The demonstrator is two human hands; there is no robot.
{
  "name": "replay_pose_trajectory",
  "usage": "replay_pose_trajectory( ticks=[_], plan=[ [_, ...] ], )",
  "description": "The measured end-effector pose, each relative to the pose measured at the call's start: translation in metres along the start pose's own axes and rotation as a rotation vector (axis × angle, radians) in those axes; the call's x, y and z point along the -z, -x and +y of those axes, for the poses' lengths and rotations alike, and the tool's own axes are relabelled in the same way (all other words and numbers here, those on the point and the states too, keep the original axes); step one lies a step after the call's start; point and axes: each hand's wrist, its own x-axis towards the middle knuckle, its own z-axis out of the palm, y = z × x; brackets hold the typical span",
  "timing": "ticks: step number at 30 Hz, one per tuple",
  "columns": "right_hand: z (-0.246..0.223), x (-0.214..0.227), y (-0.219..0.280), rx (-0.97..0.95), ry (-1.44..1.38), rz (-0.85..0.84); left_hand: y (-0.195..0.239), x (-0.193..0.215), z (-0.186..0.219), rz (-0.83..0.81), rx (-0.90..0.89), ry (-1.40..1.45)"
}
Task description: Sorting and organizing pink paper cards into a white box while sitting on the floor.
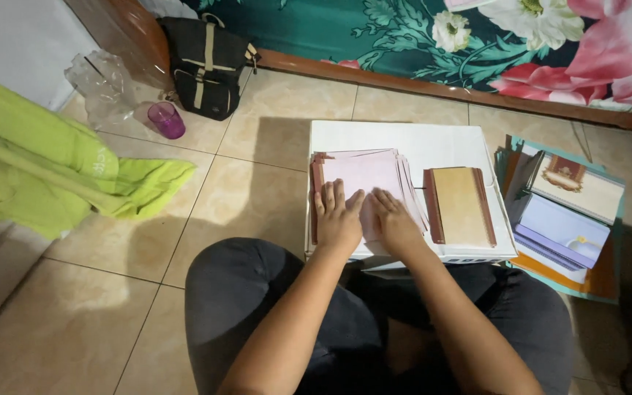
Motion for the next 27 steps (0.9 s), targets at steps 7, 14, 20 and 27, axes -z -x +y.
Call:
replay_pose_trajectory(
  ticks=[7,14,20,27],
  plan=[
    [-0.009,0.037,-0.04,-0.187,-0.021,-0.438,-0.007,-0.029,-0.012,0.125,-0.025,-0.006],
    [0.067,-0.019,-0.013,-0.472,0.095,-0.06,-0.03,-0.019,-0.038,0.419,0.265,0.219],
    [0.055,-0.022,-0.016,-0.648,-0.32,-0.217,-0.062,-0.06,-0.095,0.031,0.624,0.7],
    [0.015,0.061,-0.007,-0.78,-0.87,-0.27,-0.028,-0.006,-0.079,-0.082,0.518,0.633]
  ],
)
